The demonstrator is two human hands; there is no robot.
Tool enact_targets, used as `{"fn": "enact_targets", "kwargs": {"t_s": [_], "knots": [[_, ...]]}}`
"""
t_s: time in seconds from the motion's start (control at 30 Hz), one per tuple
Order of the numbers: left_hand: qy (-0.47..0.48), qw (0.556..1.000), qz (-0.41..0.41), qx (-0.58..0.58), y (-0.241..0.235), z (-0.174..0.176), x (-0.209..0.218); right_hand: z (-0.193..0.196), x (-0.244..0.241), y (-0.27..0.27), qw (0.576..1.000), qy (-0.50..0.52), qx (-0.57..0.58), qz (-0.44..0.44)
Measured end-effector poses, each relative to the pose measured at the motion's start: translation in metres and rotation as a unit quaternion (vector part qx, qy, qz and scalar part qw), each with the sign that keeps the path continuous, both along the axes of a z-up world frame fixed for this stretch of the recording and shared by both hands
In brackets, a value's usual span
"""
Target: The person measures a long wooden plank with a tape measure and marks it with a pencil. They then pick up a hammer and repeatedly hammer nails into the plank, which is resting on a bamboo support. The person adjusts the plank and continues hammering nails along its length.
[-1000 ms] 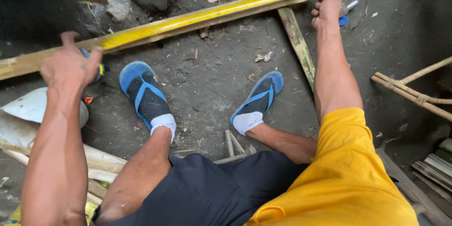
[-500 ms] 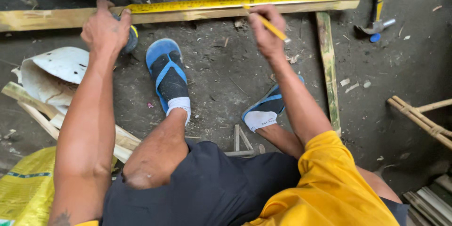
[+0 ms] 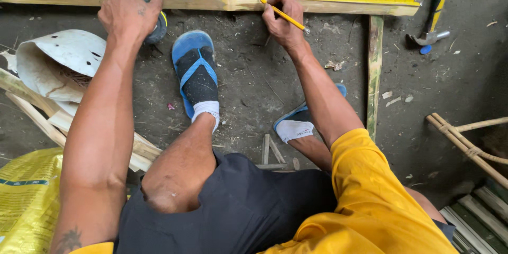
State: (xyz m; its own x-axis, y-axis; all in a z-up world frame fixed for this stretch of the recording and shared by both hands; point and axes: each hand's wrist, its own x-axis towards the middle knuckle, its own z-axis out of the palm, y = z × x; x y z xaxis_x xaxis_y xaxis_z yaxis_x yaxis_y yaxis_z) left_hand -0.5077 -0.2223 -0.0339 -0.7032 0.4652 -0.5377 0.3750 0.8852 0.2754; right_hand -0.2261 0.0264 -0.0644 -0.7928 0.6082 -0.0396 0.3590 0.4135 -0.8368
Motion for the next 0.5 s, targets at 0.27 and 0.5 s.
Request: {"fn": "enact_targets", "kwargs": {"t_s": [0.27, 0.5], "knots": [[0.006, 0.999, -0.013, 0.039, -0.001, -0.002, -0.003, -0.006, -0.002, 0.003, 1.000, -0.017, 0.022, 0.015], [-0.006, 1.000, -0.013, 0.025, -0.001, 0.001, 0.000, 0.019, -0.003, 0.009, 0.999, -0.022, -0.013, 0.047]]}}
